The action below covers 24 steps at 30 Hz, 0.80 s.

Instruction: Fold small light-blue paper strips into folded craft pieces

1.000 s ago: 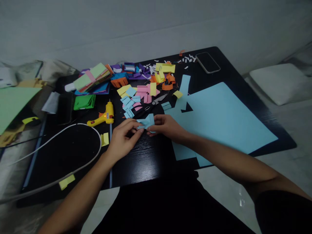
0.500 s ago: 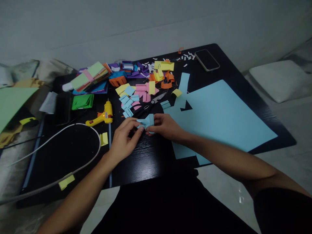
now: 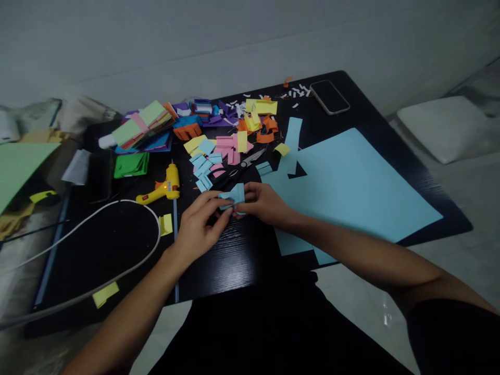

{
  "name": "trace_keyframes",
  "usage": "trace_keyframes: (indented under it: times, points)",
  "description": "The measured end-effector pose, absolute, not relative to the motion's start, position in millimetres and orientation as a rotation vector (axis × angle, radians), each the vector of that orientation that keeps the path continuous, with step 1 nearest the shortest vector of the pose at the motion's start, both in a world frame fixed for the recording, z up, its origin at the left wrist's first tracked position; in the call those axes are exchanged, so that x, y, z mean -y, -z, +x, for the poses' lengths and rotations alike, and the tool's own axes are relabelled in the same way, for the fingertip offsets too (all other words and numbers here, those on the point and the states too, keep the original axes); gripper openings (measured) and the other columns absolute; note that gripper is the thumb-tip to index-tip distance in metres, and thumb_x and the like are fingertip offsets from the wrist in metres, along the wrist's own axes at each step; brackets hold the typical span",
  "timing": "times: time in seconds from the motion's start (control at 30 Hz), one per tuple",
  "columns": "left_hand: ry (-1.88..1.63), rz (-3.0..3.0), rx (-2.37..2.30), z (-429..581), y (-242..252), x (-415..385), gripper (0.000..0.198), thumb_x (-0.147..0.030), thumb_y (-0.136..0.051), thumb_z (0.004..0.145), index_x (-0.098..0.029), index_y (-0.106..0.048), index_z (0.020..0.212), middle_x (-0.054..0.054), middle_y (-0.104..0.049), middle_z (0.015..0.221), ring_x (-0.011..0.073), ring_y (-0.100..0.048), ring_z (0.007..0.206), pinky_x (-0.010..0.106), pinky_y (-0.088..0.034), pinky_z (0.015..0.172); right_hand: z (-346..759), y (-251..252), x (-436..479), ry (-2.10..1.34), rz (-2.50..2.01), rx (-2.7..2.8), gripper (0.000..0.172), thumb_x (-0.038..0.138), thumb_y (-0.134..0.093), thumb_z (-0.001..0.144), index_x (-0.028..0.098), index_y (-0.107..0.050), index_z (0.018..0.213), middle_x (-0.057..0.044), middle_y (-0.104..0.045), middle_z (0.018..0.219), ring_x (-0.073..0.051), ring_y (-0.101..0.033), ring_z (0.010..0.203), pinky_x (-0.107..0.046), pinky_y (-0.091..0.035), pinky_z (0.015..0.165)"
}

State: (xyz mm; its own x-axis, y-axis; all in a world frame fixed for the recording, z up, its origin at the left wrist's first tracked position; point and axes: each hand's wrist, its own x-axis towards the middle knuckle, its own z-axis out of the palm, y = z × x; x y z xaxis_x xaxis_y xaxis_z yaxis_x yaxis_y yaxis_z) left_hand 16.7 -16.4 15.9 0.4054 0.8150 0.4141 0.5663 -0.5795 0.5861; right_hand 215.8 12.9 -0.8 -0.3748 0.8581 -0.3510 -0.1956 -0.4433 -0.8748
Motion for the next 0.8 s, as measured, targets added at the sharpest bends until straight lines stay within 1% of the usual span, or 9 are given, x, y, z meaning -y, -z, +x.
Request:
trace_keyframes:
  times: [0.07, 0.17, 0.27, 0.37, 0.43, 0.53, 0.63, 0.7, 0.8]
  points:
    - [-0.981, 2.353, -1.170, 15.7, -15.4, 16.3, 0.016, -0.014, -0.065, 0.098, -0.019, -0.073, 0.110, 0.009, -0.070, 0.115, 0.0196, -0.070, 0.103, 0.032, -0.059, 0.085, 216.7, 1.0, -13.0, -1.895, -1.100, 1.002, 0.027, 0.004, -0.082, 0.072, 0.014, -0.068, 0.094, -0.004, -0.078, 0.079, -0.018, -0.077, 0.074, -0.035, -0.066, 0.080]
    - [-0.990, 2.403, -1.147, 14.3, -14.5, 15.9, 0.017, -0.013, -0.065, 0.097, -0.019, -0.075, 0.109, 0.008, -0.070, 0.113, 0.0192, -0.070, 0.102, 0.033, -0.059, 0.089, 218.9, 0.9, -14.1, -1.923, -1.098, 1.000, 0.027, 0.004, -0.082, 0.073, 0.013, -0.069, 0.095, -0.005, -0.079, 0.081, -0.018, -0.077, 0.076, -0.034, -0.066, 0.082]
    - [-0.976, 2.462, -1.119, 12.9, -14.8, 15.2, 0.018, -0.012, -0.064, 0.097, -0.019, -0.075, 0.109, 0.008, -0.069, 0.111, 0.0190, -0.070, 0.101, 0.032, -0.059, 0.088, 221.9, -0.1, -16.7, -1.985, -1.062, 1.002, 0.026, 0.004, -0.081, 0.073, 0.012, -0.072, 0.095, -0.005, -0.079, 0.081, -0.017, -0.077, 0.077, -0.032, -0.065, 0.082]
    - [-0.931, 2.519, -1.102, 11.1, -15.8, 14.4, 0.020, -0.011, -0.061, 0.097, -0.019, -0.074, 0.110, 0.009, -0.069, 0.111, 0.0199, -0.070, 0.102, 0.032, -0.059, 0.090, 224.7, -2.4, -19.2, -2.051, -1.006, 1.016, 0.021, 0.006, -0.080, 0.075, 0.013, -0.075, 0.095, -0.005, -0.080, 0.082, -0.016, -0.076, 0.078, -0.030, -0.063, 0.083]
    - [-0.894, 2.547, -1.112, 9.8, -16.4, 13.9, 0.020, -0.012, -0.060, 0.097, -0.019, -0.073, 0.110, 0.009, -0.069, 0.110, 0.0202, -0.069, 0.101, 0.032, -0.059, 0.088, 225.6, -4.3, -20.0, -2.073, -0.990, 1.018, 0.018, 0.007, -0.078, 0.077, 0.013, -0.077, 0.094, -0.005, -0.079, 0.081, -0.016, -0.076, 0.079, -0.029, -0.063, 0.083]
    - [-0.846, 2.576, -1.112, 8.1, -16.7, 13.4, 0.022, -0.013, -0.059, 0.096, -0.021, -0.074, 0.110, 0.009, -0.068, 0.109, 0.0207, -0.069, 0.099, 0.033, -0.060, 0.085, 225.7, -6.9, -20.2, -2.062, -1.018, 1.010, 0.011, 0.006, -0.075, 0.078, 0.014, -0.076, 0.085, -0.002, -0.077, 0.074, -0.014, -0.074, 0.074, -0.028, -0.063, 0.080]
    - [-0.818, 2.576, -1.111, 6.8, -16.5, 13.1, 0.022, -0.014, -0.058, 0.096, -0.021, -0.074, 0.110, 0.009, -0.068, 0.110, 0.0213, -0.069, 0.099, 0.033, -0.060, 0.084, 225.1, -8.7, -20.3, -2.044, -1.047, 1.006, 0.010, 0.004, -0.072, 0.078, 0.014, -0.075, 0.079, 0.000, -0.073, 0.067, -0.013, -0.071, 0.069, -0.025, -0.062, 0.076]
    - [-0.807, 2.571, -1.107, 6.0, -16.2, 13.0, 0.023, -0.014, -0.058, 0.095, -0.021, -0.074, 0.110, 0.009, -0.068, 0.111, 0.0215, -0.070, 0.099, 0.033, -0.059, 0.083, 225.0, -9.4, -20.5, -2.042, -1.057, 1.007, 0.010, 0.004, -0.071, 0.079, 0.013, -0.075, 0.080, 0.000, -0.072, 0.068, -0.012, -0.071, 0.068, -0.025, -0.062, 0.074]
    - [-0.794, 2.591, -1.100, 5.0, -15.4, 12.7, 0.023, -0.014, -0.059, 0.095, -0.020, -0.074, 0.110, 0.010, -0.068, 0.110, 0.0221, -0.070, 0.097, 0.033, -0.059, 0.080, 225.3, -9.4, -20.4, -2.032, -1.071, 1.028, 0.008, 0.007, -0.072, 0.083, 0.013, -0.077, 0.085, -0.002, -0.075, 0.074, -0.012, -0.071, 0.070, -0.024, -0.062, 0.074]
